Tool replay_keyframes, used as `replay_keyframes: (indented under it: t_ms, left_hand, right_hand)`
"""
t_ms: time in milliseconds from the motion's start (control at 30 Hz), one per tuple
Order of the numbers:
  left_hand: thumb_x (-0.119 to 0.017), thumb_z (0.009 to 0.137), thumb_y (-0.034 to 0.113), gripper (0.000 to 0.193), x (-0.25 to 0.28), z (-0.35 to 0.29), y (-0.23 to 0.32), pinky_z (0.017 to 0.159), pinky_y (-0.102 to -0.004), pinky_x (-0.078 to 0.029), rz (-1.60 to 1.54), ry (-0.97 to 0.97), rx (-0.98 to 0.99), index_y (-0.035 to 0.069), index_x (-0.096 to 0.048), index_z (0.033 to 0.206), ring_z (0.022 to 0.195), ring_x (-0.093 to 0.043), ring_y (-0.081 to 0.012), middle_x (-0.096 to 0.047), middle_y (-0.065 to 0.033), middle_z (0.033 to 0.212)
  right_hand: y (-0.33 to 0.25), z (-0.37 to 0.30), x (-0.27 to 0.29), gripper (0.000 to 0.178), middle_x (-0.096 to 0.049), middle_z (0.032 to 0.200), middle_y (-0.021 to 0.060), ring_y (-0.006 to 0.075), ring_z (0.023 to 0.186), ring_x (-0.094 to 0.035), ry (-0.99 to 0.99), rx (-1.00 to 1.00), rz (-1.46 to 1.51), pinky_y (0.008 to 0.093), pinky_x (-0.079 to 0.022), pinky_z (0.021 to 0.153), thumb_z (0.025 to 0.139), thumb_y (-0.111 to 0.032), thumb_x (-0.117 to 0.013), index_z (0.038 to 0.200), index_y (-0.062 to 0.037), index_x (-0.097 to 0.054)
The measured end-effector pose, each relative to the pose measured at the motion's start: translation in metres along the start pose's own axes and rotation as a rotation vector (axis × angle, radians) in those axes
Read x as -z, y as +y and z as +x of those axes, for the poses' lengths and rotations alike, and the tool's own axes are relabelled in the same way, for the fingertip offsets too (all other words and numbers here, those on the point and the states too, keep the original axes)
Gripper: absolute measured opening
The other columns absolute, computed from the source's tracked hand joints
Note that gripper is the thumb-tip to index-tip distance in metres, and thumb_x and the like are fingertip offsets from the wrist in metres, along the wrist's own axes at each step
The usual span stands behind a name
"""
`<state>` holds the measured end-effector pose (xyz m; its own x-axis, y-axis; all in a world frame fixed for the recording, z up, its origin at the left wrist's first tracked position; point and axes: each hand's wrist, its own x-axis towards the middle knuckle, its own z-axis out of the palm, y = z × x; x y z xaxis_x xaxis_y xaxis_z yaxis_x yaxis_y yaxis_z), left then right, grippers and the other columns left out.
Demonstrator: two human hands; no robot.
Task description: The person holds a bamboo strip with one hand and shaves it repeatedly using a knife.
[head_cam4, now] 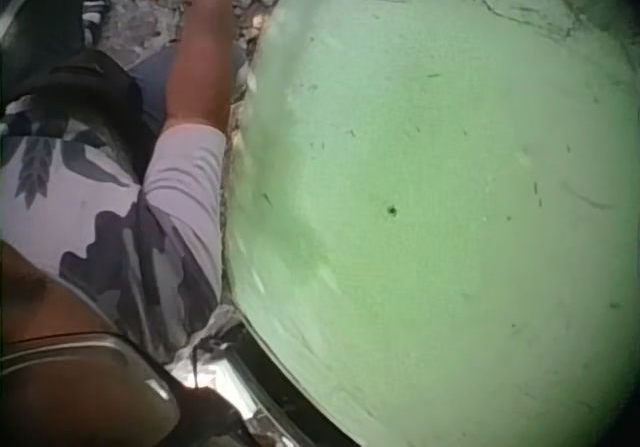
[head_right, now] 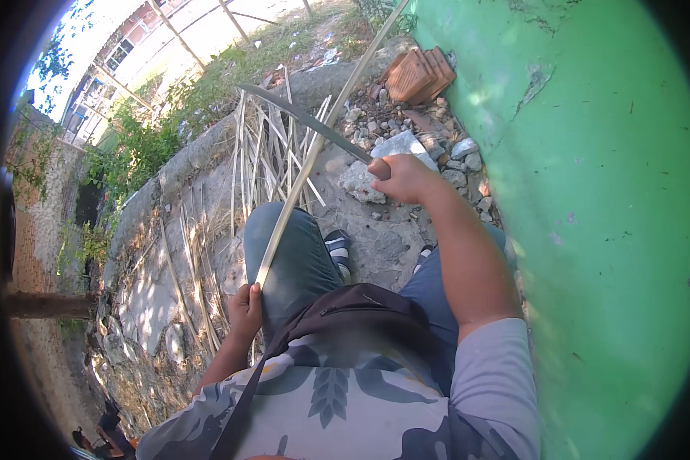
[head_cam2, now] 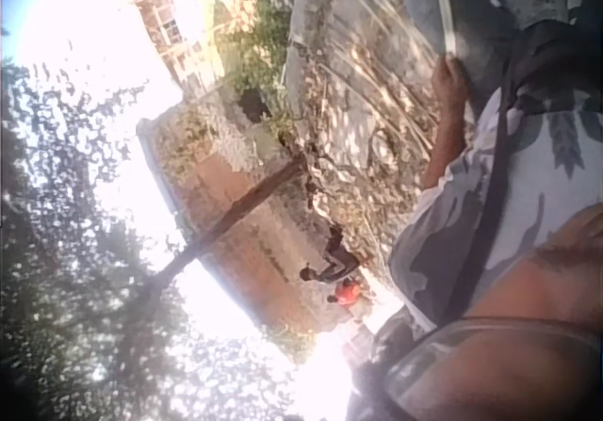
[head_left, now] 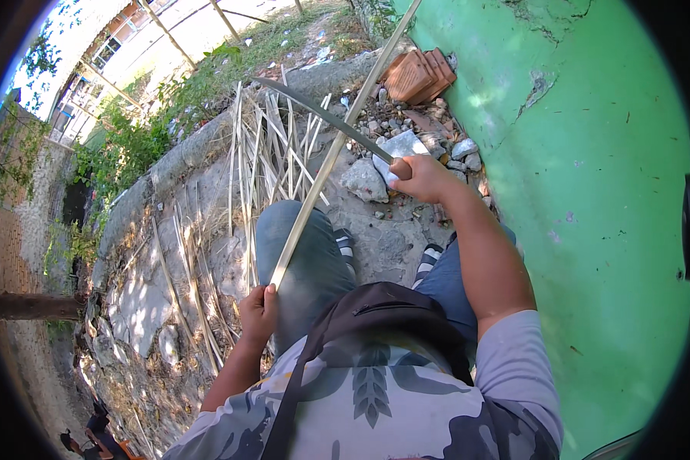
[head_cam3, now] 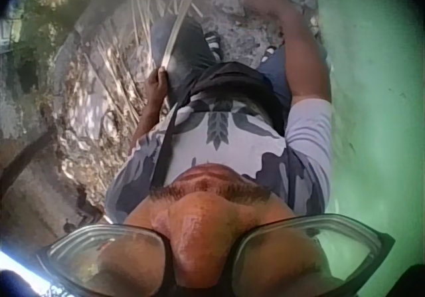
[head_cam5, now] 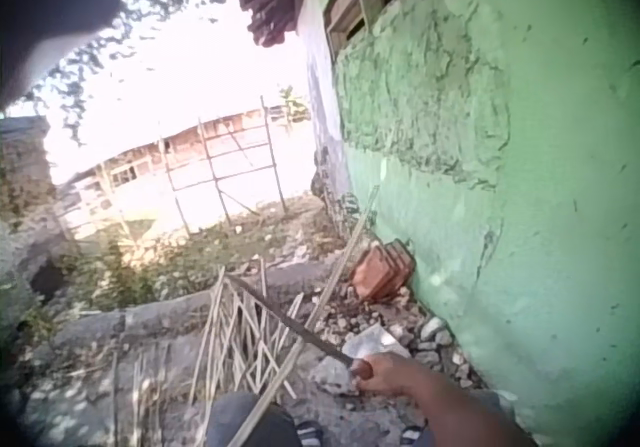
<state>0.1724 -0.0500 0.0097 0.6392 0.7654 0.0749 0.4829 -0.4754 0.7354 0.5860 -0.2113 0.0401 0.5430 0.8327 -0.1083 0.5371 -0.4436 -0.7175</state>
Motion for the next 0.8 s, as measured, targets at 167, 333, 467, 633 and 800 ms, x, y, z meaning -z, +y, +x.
replay_keyframes:
  t_ms: [167, 333, 467, 633, 800]
  left_hand:
    - [-0.058, 0.101, 0.025, 0.041, -0.002, -0.001, -0.017, 0.047, -0.0310, -0.030, -0.062, 0.022, -0.012, 0.000, -0.052, 0.069, 0.053, -0.036, -0.0067, -0.041, -0.0001, 0.053]
    - [-0.058, 0.102, 0.025, 0.041, -0.001, -0.001, -0.015, 0.048, -0.0314, -0.031, -0.030, 0.016, -0.009, 0.000, -0.052, 0.069, 0.054, -0.037, -0.0069, -0.042, -0.0014, 0.053]
    - [-0.058, 0.102, 0.025, 0.040, -0.003, 0.002, -0.004, 0.048, -0.0321, -0.033, 0.015, 0.015, -0.046, 0.000, -0.053, 0.070, 0.054, -0.037, -0.0076, -0.041, -0.0050, 0.053]
    - [-0.057, 0.102, 0.026, 0.042, 0.002, 0.001, -0.012, 0.048, -0.0319, -0.033, 0.003, -0.018, -0.010, 0.001, -0.051, 0.069, 0.055, -0.037, -0.0080, -0.042, -0.0040, 0.054]
    - [-0.057, 0.102, 0.026, 0.041, 0.004, -0.001, -0.018, 0.049, -0.0317, -0.033, -0.034, -0.018, 0.018, 0.001, -0.050, 0.070, 0.056, -0.037, -0.0080, -0.043, -0.0024, 0.056]
  right_hand:
    - [-0.040, -0.014, -0.009, 0.029, -0.072, 0.094, 0.0144, 0.0315, 0.091, -0.069, -0.204, 0.106, -0.131, 0.0420, -0.053, 0.079, 0.082, -0.034, -0.072, 0.098, -0.0109, -0.071]
    - [-0.035, -0.009, -0.008, 0.030, -0.071, 0.087, 0.0145, 0.0319, 0.086, -0.069, -0.187, 0.213, -0.273, 0.0424, -0.053, 0.076, 0.079, -0.033, -0.074, 0.097, -0.0090, -0.071]
    - [0.005, 0.004, 0.000, 0.029, -0.072, 0.089, 0.0140, 0.0327, 0.086, -0.069, -0.035, 0.058, -0.044, 0.0415, -0.053, 0.078, 0.080, -0.032, -0.073, 0.098, -0.0093, -0.072]
    - [-0.011, -0.002, -0.001, 0.026, -0.071, 0.090, 0.0158, 0.0358, 0.088, -0.068, -0.075, 0.105, -0.057, 0.0424, -0.053, 0.078, 0.080, -0.029, -0.071, 0.097, -0.0094, -0.071]
    - [-0.048, -0.014, -0.014, 0.026, -0.070, 0.086, 0.0134, 0.0353, 0.085, -0.068, -0.144, 0.225, -0.370, 0.0452, -0.053, 0.076, 0.079, -0.030, -0.073, 0.097, -0.0113, -0.070]
